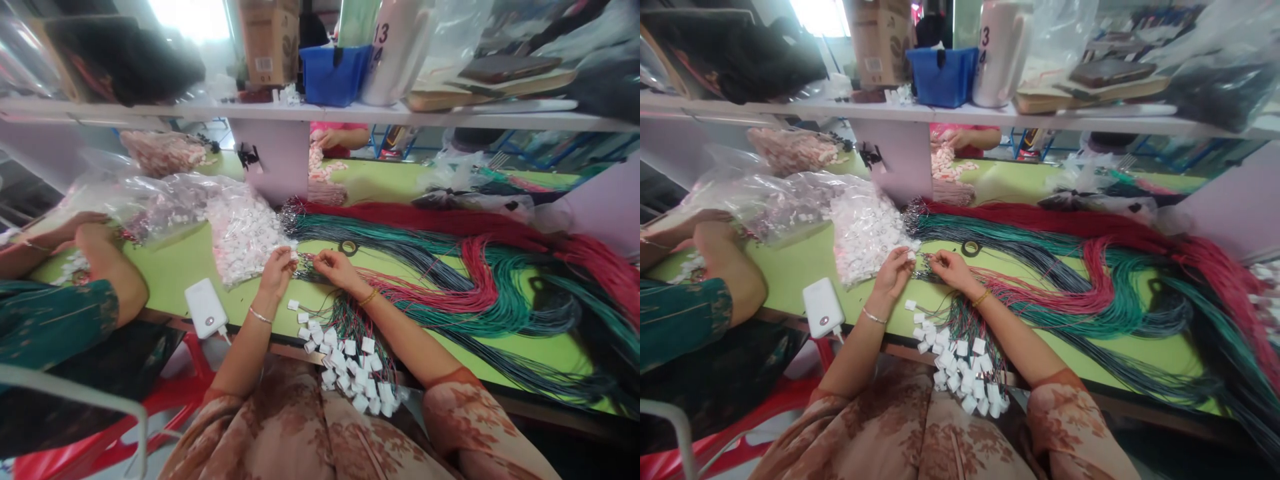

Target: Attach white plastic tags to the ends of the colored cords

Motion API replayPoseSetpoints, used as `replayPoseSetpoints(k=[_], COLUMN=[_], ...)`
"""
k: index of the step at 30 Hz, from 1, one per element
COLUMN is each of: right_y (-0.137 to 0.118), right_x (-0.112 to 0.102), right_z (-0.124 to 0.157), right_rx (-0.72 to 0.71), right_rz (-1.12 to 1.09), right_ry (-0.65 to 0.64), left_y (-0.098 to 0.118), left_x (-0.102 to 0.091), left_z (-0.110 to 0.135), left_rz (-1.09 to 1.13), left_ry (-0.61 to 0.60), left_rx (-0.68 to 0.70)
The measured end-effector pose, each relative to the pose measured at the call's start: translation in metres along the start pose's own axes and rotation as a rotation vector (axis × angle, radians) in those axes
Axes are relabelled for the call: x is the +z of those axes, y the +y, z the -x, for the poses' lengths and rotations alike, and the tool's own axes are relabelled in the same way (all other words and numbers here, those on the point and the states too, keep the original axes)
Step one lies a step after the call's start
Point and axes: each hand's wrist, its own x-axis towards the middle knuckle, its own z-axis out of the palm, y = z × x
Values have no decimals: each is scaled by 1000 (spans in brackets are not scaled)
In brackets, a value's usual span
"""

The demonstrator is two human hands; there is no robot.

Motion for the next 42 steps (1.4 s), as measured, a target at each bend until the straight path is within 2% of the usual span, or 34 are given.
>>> replayPoseSetpoints(k=[4, 8, 16, 25, 28, 33, 38, 42], right_y=[-12, -10, -12, -15, -8, 3, 11, 17], right_x=[5, 10, 11, 12, 18, 21, 24, 16], right_z=[2, 7, 15, 17, 17, 16, 14, 7], right_rx=[-21, -13, -165, -218, -192, -124, -104, -39], right_rz=[-38, 34, 401, 570, 529, 355, 296, -32], right_ry=[22, 84, 131, 73, 60, 68, 73, 20], left_y=[-9, -13, -14, -17, -21, -25, -25, -21], left_x=[1, 2, 3, 1, 1, 3, 6, 4], left_z=[3, 6, 8, 11, 11, 9, 11, 10], left_rz=[44, 54, 43, -91, -157, -145, -216, -229], left_ry=[-87, -150, -176, -166, -176, -72, -70, -13], left_rx=[-93, -117, -135, -84, -103, -66, -62, -66])
